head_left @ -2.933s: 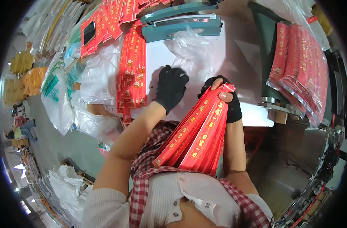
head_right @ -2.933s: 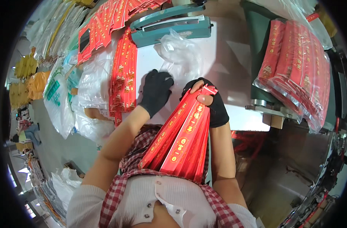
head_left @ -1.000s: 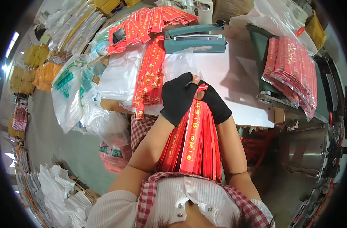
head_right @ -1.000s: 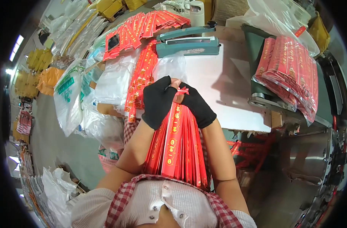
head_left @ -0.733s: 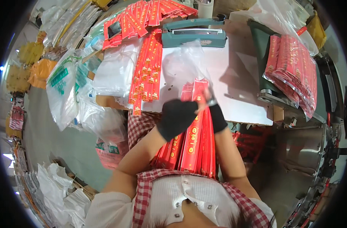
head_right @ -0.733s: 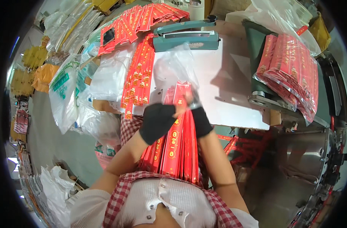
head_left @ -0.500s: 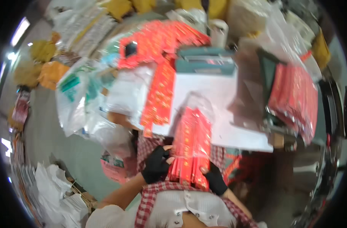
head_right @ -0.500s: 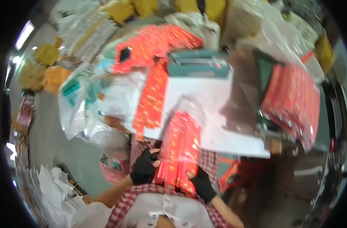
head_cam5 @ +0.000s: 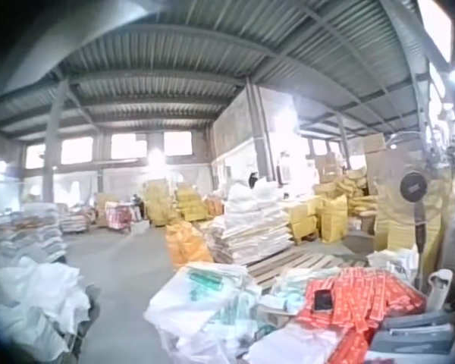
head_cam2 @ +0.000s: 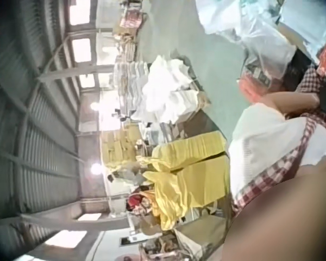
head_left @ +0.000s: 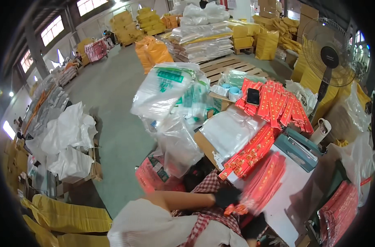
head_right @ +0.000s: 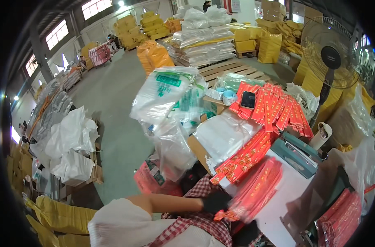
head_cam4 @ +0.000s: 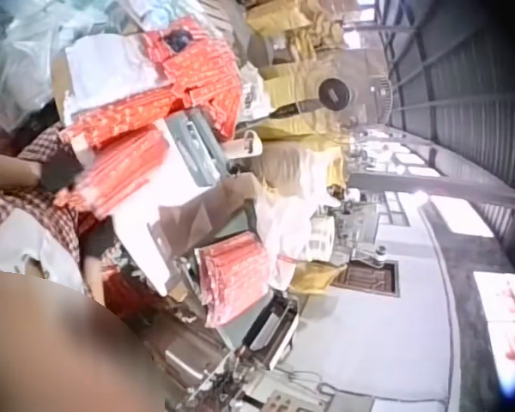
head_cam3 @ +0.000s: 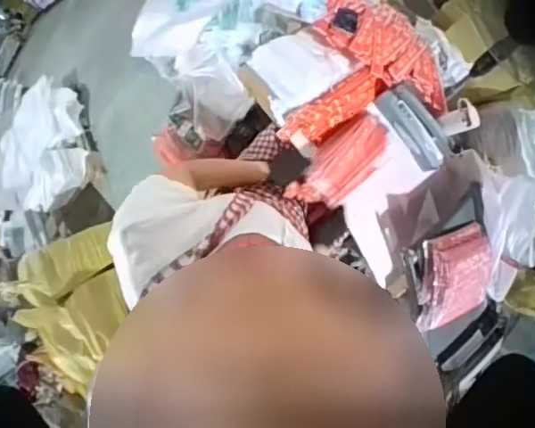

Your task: Counting and packaging red envelopes into plastic bags and sealing them with a heat sealer.

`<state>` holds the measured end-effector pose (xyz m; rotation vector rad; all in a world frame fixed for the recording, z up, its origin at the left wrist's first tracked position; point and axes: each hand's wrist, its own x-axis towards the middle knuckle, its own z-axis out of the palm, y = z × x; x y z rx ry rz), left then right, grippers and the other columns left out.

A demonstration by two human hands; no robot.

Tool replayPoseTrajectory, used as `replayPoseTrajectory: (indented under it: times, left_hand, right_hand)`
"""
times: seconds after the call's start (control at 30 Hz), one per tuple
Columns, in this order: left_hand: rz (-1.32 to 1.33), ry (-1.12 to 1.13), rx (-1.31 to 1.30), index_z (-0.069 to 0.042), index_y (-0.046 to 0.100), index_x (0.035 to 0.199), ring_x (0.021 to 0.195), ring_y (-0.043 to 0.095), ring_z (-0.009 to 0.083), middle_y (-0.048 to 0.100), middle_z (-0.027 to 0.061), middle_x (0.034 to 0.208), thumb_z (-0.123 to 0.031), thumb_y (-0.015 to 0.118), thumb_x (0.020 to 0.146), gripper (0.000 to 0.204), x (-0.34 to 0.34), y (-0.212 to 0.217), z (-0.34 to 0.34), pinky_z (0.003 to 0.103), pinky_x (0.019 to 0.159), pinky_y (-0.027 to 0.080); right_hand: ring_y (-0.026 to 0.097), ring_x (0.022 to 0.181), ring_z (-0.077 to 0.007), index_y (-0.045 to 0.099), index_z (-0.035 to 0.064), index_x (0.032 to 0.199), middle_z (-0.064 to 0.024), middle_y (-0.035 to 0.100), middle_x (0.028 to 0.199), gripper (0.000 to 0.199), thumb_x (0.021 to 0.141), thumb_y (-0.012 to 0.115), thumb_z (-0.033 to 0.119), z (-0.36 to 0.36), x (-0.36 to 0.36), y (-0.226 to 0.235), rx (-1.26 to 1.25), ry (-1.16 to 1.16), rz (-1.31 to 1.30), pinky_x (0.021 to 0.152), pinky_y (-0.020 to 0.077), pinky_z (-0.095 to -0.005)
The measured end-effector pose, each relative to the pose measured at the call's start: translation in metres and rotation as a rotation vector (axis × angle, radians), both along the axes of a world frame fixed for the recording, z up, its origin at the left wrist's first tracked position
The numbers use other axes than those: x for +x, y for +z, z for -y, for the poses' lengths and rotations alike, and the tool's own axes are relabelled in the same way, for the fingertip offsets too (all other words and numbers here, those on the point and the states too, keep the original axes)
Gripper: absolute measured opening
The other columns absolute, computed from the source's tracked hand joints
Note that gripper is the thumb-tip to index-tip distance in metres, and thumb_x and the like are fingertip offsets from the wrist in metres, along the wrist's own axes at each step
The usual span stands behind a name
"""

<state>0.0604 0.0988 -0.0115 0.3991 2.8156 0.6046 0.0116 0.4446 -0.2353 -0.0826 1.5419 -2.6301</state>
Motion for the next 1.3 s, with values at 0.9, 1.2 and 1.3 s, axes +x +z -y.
replayPoseTrajectory:
  times: [0.9,1.2,1.3]
  left_hand:
    - [0.02,0.191,0.684,0.0,0.071,0.091,0.047,0.055,0.0092,0.059,0.0043,0.06,-0.006,0.054,0.084,0.019,-0.12,0.293,0.025,0.025,0.045,0.045]
    - [0.113,-0.188,0.529,-0.005,0.065,0.109,0.074,0.059,0.0111,0.067,0.0039,0.091,-0.011,0.063,0.088,0.021,-0.049,0.275,0.068,0.029,0.068,0.049]
    - [0.319,-0.11,0.529,-0.006,0.053,0.133,0.1,0.06,0.0175,0.061,0.0092,0.119,-0.023,0.082,0.078,0.064,-0.036,0.258,0.09,0.033,0.087,0.048]
  right_hand:
    - [0.048,0.125,-0.0411,0.056,0.0063,0.12,-0.0255,0.048,0.138,0.068,0.066,0.078,0.04,0.138,-0.039,0.489,1.212,-0.259,-1.385,0.104,0.0365,-0.0493]
    - [0.065,0.079,-0.0298,0.062,0.0112,0.098,-0.0085,0.065,0.085,0.032,0.078,0.067,0.036,0.17,-0.08,0.454,1.47,0.621,-1.351,0.068,0.0498,-0.0458]
    - [0.061,0.061,-0.0234,0.061,0.0129,0.078,-0.0053,0.058,0.068,0.012,0.076,0.063,0.025,0.17,-0.082,0.448,1.361,0.402,-1.681,0.051,0.0463,-0.0389]
